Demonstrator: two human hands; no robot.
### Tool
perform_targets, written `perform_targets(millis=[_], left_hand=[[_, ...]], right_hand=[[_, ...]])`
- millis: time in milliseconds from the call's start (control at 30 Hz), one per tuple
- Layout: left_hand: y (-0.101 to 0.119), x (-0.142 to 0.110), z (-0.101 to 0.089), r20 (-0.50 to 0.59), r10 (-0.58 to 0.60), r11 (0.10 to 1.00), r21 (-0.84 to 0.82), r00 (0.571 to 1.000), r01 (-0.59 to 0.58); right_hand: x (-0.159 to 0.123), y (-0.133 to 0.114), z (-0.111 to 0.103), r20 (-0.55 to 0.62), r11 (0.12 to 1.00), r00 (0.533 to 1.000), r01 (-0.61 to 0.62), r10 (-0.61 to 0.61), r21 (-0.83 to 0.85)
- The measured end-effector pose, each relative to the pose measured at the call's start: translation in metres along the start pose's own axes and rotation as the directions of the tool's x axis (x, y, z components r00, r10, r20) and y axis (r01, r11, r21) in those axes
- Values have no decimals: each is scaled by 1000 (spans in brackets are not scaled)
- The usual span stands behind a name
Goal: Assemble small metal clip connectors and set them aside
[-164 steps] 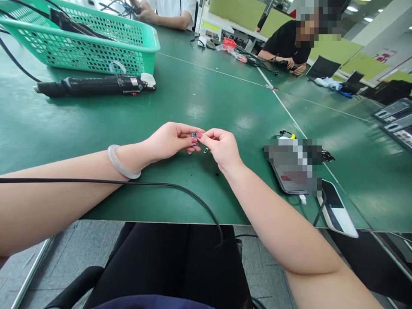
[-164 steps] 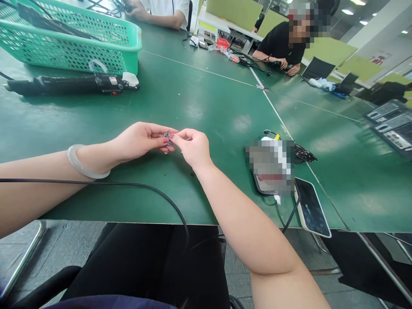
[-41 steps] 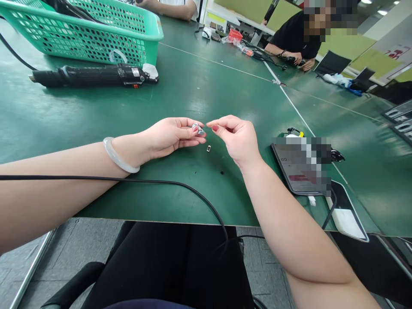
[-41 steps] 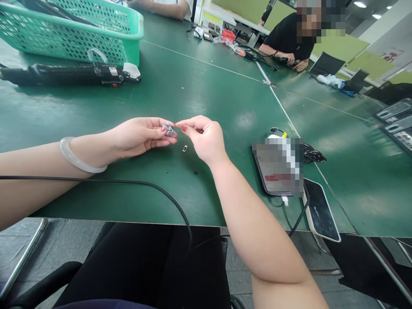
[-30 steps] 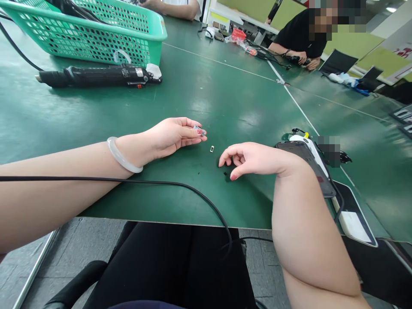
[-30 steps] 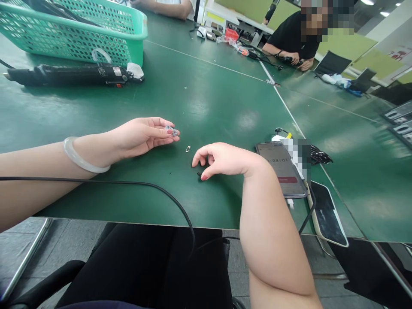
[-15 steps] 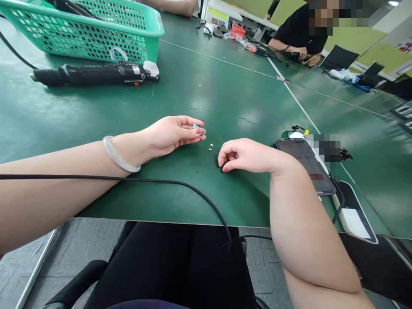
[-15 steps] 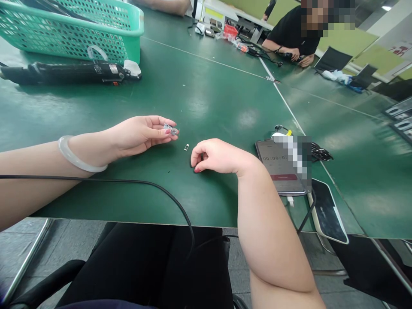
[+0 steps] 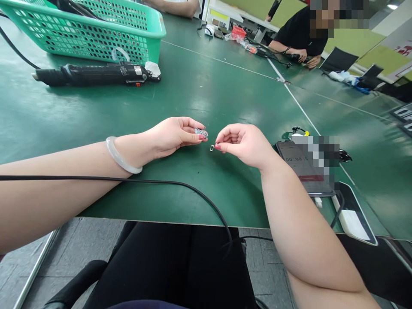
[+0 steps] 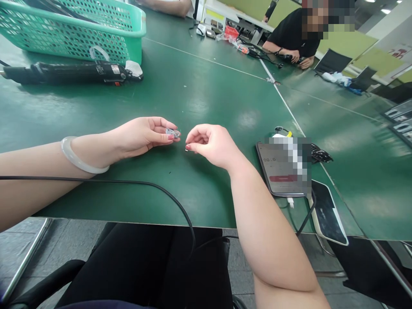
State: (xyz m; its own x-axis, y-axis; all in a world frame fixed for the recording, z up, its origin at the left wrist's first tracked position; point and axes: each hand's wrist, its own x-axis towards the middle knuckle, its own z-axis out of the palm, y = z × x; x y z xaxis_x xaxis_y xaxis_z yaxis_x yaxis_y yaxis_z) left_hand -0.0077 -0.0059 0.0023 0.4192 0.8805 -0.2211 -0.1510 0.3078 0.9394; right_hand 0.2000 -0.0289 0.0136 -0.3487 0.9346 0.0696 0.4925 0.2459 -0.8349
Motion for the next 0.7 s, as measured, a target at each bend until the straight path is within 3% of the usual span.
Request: perform_targets(millis=[133,333,467,700], left_hand=[[0,-1,1,16,10,1000,15,1000,-10],[1,-1,0,27,13,999,31,1000,-14],[0,0,0,42,20,1000,20,999,-21],[0,0,0,57,26,1000,-2,998,-25]], right_hand=[[4,0,12,-200,995,978,78,-66,55],[6,-3,31,-337,981,925,139,-177,-133],[5,-5,37,-356,944,896,167,-266,-285],[6,-4,43,-367,902,870,175,-329,-395]])
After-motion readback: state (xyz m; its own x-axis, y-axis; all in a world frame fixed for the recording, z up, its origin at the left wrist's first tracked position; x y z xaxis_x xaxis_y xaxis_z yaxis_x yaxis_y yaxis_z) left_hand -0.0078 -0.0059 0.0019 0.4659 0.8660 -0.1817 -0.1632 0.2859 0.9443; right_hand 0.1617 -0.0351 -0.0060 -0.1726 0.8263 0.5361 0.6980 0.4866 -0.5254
